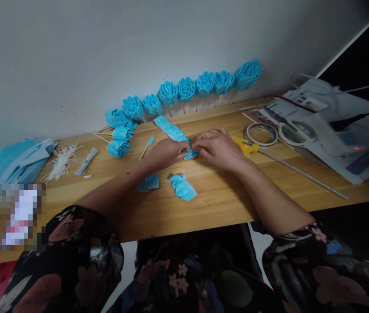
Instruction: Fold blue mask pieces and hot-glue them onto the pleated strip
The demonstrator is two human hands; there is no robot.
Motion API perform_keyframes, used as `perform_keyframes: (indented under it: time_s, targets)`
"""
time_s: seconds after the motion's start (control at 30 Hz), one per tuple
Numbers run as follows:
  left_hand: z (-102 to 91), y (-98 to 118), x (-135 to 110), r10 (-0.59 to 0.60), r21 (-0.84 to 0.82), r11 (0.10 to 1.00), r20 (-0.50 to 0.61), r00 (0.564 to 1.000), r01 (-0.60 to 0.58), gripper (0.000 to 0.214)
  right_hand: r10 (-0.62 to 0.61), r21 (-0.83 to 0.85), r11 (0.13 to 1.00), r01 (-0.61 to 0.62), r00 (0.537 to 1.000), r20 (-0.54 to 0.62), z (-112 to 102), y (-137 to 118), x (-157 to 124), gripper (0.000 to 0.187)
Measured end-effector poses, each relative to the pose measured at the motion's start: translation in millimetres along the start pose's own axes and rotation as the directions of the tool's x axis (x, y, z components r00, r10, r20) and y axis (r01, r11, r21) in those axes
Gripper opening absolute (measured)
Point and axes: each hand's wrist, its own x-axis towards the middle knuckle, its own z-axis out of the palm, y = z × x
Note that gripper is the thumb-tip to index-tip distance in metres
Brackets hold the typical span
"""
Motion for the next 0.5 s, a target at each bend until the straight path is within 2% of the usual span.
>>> perform_keyframes:
  time_s: [0.23, 0.4, 0.5]
  targets:
    - [7.2, -7, 4, -0.021, -0.096, 0.995, 0.039, 0.999, 0.025, 0.022, -0.034, -0.009, 0.999, 0.033, 0.999, -0.040, 6, 4, -1, 0.029]
    - [6.3, -6, 2, -0.014, -0.138, 0.990, 0.030, 0.999, 0.018, 0.027, -0.035, -0.051, 0.998, 0.035, 0.999, -0.001, 10, 5, 0, 0.035]
    - [4.0, -4, 1, -0.069, -0.182, 0.981, 0.017, 0.997, 0.071, 0.022, -0.039, -0.068, 0.997, 0.040, 0.999, 0.013, 13, 5, 0, 0.038]
